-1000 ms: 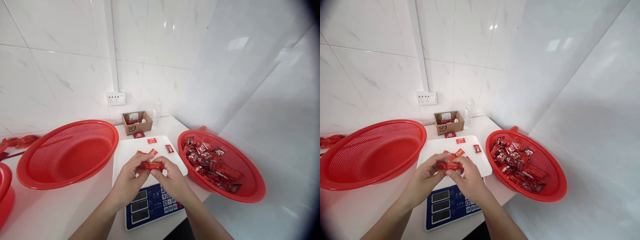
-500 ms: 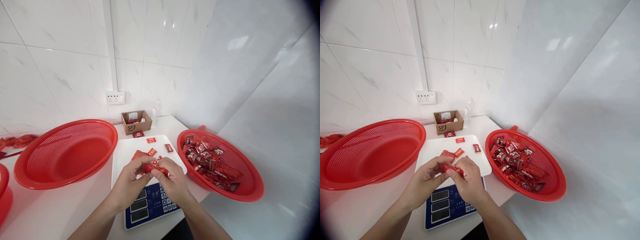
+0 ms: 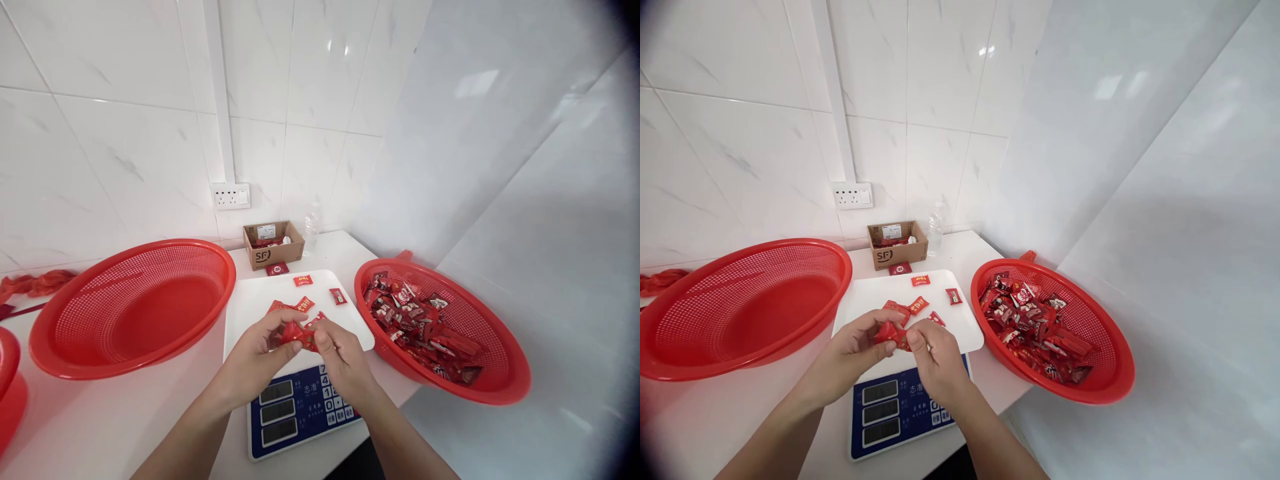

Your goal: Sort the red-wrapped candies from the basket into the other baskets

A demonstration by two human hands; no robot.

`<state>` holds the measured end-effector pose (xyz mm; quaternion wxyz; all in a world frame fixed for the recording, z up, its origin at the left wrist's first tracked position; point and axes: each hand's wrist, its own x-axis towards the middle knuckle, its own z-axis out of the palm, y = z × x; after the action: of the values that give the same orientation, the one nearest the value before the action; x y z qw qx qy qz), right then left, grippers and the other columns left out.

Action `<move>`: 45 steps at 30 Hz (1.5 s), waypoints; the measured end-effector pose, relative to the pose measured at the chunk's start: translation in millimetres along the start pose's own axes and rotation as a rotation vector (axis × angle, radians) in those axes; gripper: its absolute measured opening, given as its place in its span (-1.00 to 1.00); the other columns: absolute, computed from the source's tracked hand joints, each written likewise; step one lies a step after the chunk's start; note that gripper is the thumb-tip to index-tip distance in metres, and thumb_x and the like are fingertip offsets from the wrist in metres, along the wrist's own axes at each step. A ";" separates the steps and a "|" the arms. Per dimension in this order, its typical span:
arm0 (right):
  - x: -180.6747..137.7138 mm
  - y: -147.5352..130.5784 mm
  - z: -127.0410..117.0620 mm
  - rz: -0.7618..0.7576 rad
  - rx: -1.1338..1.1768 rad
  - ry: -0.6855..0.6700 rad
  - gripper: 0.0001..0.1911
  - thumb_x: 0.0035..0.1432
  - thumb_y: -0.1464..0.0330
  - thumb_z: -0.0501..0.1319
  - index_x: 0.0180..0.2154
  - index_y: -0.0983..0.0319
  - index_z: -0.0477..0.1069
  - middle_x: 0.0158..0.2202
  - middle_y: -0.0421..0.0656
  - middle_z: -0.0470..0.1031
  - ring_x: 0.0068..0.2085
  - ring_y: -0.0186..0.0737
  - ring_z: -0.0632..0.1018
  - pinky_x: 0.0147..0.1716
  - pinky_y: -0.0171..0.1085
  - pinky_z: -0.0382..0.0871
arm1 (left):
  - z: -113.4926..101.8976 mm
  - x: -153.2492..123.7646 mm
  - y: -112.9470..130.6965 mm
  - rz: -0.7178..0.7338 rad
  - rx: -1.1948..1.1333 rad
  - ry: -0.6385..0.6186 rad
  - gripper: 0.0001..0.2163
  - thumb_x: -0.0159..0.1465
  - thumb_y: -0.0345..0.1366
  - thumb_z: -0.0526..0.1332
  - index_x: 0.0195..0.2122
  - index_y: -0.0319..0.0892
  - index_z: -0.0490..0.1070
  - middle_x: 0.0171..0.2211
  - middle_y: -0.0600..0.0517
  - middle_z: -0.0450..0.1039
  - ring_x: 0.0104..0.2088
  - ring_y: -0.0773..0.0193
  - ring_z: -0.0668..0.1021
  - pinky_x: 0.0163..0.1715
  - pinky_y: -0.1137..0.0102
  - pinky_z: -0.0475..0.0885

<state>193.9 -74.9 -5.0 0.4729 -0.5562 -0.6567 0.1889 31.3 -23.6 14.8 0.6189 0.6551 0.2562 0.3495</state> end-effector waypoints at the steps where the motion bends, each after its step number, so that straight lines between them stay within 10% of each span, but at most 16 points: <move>1: 1.9 4.1 -3.5 0.036 0.002 0.001 -0.57 0.31 0.19 -0.13 -0.38 0.21 0.41 -0.43 -0.14 0.49 -0.37 -0.22 0.49 -0.37 -0.28 0.35 | -3.2 0.7 0.6 0.000 -0.014 0.045 -0.77 0.17 -0.28 0.25 -0.13 -0.09 0.43 -0.25 0.01 0.42 -0.27 0.25 0.46 -0.25 0.32 0.42; 9: 11.8 47.5 -13.4 0.169 -0.411 -0.177 -0.51 0.08 0.39 0.17 0.09 0.22 0.34 0.14 0.00 0.35 0.23 0.08 0.21 0.19 0.08 0.05 | -24.8 7.6 1.2 0.058 -0.305 0.409 -0.78 0.04 -0.24 0.38 -0.34 -0.18 0.44 -0.38 0.07 0.42 -0.36 0.35 0.47 -0.35 0.47 0.41; 23: 10.1 33.5 -20.3 0.261 -0.023 -0.064 -0.60 0.05 0.42 0.18 -0.02 0.15 0.39 0.00 -0.12 0.42 0.05 -0.13 0.42 0.07 -0.12 0.24 | -23.2 9.1 -0.8 -0.035 -0.434 0.333 -0.76 0.00 -0.26 0.42 -0.32 -0.18 0.46 -0.42 0.10 0.46 -0.44 0.43 0.47 -0.39 0.53 0.41; 33: 8.2 47.8 -18.5 0.259 -0.087 0.031 -0.78 0.21 0.28 0.00 -0.26 0.18 0.39 -0.51 -0.25 0.44 -0.50 -0.27 0.44 -0.48 -0.29 0.36 | -18.6 8.7 2.6 -0.032 -0.396 0.256 -0.75 0.01 -0.22 0.41 -0.36 -0.19 0.41 -0.45 0.12 0.42 -0.45 0.43 0.44 -0.40 0.53 0.38; 45: 15.3 57.3 -19.8 0.126 -0.262 0.161 -0.71 0.20 0.31 0.02 -0.13 0.23 0.43 -0.05 0.03 0.50 -0.01 0.02 0.47 0.00 0.04 0.30 | -8.9 8.5 -3.6 0.005 -0.284 0.322 -0.68 0.10 -0.09 0.32 -0.36 -0.12 0.19 -0.58 0.22 0.24 -0.58 0.47 0.24 -0.59 0.57 0.14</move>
<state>242.9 -48.7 -33.6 0.4346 -0.6665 -0.5996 0.0859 30.1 -11.1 12.4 0.6552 0.4977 0.2985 0.4837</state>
